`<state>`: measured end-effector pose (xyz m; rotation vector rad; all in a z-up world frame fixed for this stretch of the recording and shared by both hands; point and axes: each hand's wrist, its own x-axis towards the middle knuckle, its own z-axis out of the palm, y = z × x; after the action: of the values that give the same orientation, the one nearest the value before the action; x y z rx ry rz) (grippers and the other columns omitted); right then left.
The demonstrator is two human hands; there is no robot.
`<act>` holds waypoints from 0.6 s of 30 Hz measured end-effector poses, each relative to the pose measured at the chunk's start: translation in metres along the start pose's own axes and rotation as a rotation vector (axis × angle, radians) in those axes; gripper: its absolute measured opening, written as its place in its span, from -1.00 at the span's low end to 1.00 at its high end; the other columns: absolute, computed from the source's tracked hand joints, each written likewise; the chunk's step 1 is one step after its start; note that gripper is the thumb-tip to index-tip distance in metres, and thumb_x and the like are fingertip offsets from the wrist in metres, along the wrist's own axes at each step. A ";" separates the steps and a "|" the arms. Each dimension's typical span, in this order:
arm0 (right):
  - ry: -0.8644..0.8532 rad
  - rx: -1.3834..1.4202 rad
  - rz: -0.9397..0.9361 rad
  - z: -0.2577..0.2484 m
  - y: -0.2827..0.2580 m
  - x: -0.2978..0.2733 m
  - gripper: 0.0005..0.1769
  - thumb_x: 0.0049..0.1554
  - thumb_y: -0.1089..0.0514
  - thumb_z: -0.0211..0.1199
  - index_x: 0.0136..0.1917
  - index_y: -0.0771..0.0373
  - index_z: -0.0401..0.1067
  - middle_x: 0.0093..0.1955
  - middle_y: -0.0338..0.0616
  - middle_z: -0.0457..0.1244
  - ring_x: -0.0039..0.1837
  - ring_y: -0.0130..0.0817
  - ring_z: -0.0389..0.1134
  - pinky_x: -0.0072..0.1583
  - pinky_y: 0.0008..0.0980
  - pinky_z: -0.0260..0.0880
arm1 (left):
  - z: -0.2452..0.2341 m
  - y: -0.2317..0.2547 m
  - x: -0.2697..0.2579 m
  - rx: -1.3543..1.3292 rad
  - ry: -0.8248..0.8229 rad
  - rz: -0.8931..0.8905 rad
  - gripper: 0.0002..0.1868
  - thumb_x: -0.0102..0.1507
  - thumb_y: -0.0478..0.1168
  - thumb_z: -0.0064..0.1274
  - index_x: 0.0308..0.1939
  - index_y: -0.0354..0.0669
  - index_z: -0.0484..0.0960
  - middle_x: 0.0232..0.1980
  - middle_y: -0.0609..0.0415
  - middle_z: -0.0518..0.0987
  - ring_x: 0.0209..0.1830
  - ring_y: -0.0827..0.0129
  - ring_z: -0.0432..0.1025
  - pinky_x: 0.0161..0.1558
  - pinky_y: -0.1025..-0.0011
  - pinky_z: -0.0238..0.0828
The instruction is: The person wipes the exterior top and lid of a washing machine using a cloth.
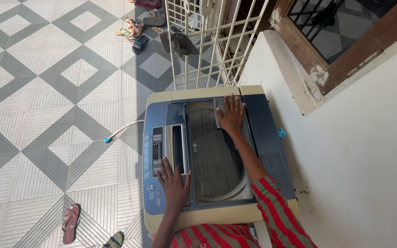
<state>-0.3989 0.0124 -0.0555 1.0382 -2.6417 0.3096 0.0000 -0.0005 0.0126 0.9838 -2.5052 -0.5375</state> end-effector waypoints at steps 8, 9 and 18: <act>0.049 0.036 -0.147 -0.079 0.023 -0.120 -0.21 0.34 -0.32 -0.15 0.66 0.14 0.04 0.73 -0.02 -0.16 0.73 0.00 -0.22 0.61 0.18 -0.25 | -0.002 0.002 0.000 0.004 0.001 -0.009 -0.40 0.36 0.15 -0.17 0.17 -0.33 0.52 0.63 -0.35 -0.16 0.67 -0.12 -0.41 0.51 -0.22 -0.51; 0.042 0.040 -0.158 -0.094 0.022 -0.140 -0.22 0.34 -0.32 -0.16 0.66 0.13 0.04 0.72 -0.02 -0.15 0.73 0.00 -0.22 0.61 0.18 -0.24 | -0.002 0.003 0.001 0.013 0.001 -0.010 -0.40 0.35 0.15 -0.17 0.16 -0.33 0.52 0.63 -0.36 -0.16 0.67 -0.13 -0.41 0.51 -0.22 -0.51; 0.023 0.008 -0.011 -0.137 -0.003 -0.222 -0.21 0.28 -0.34 -0.17 0.63 0.06 0.01 0.71 -0.06 -0.16 0.70 -0.04 -0.23 0.58 0.15 -0.27 | 0.001 0.003 0.006 0.069 -0.053 -0.025 -0.40 0.33 0.13 -0.20 0.15 -0.35 0.51 0.60 -0.41 -0.16 0.65 -0.20 -0.41 0.48 -0.26 -0.48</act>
<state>-0.2159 0.1909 -0.0016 1.0458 -2.6157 0.3277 -0.0067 -0.0024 0.0148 1.0399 -2.5775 -0.4934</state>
